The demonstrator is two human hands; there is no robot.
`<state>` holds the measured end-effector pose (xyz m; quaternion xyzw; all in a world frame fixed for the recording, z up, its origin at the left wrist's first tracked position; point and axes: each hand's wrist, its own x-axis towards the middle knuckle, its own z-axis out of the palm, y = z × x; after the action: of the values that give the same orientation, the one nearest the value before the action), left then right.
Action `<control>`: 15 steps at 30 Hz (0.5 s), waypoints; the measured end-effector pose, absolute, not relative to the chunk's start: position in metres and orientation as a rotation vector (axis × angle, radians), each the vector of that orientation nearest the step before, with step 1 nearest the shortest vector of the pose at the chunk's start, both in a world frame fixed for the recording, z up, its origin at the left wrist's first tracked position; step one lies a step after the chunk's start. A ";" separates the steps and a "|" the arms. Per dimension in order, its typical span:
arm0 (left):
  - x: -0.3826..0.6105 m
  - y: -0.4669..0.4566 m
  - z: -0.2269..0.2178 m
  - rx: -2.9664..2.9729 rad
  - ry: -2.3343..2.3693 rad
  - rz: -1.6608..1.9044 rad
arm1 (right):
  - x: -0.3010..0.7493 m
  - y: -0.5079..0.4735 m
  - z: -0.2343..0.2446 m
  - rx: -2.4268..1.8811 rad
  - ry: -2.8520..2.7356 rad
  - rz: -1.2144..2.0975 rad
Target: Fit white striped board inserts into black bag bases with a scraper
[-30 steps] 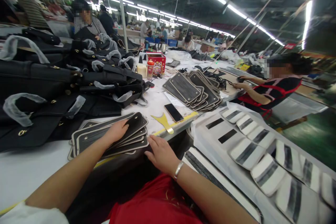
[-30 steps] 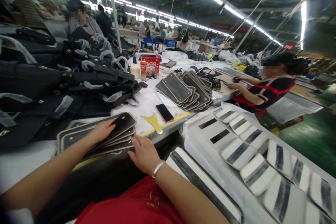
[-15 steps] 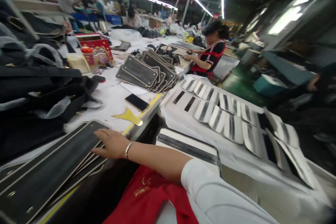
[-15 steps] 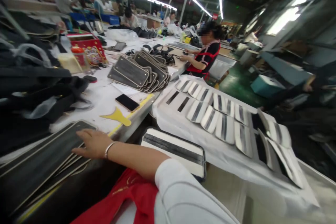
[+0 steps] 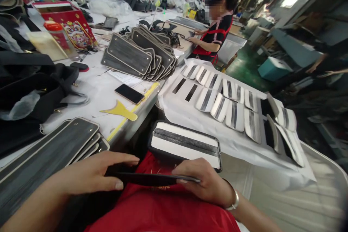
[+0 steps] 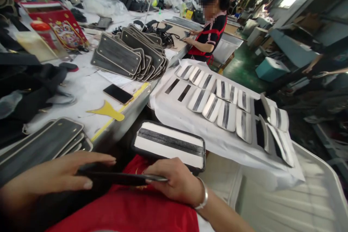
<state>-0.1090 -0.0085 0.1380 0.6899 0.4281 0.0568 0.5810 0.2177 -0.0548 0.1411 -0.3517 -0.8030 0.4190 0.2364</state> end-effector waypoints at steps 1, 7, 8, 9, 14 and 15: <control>-0.107 0.001 0.132 1.556 0.937 0.109 | 0.232 -0.063 0.135 -1.094 -2.083 1.147; -0.086 0.012 0.070 1.056 0.922 0.381 | 0.284 -0.092 0.087 -1.735 -1.202 1.161; -0.076 0.011 0.062 1.032 1.013 0.454 | 0.287 -0.091 0.081 -1.782 -1.123 1.162; -0.066 0.012 0.056 1.031 1.107 0.501 | 0.289 -0.089 0.077 -1.824 -1.081 1.158; -0.022 0.030 0.052 1.234 1.443 0.507 | 0.299 -0.074 0.074 -1.939 -1.080 1.262; -0.018 0.034 0.053 1.293 1.506 0.498 | 0.302 -0.074 0.075 -1.940 -1.023 1.339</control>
<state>-0.0176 0.0344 0.0528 0.5396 0.6282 0.2079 0.5206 0.3023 -0.0739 0.0749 -0.7244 -0.3818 0.5000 0.2820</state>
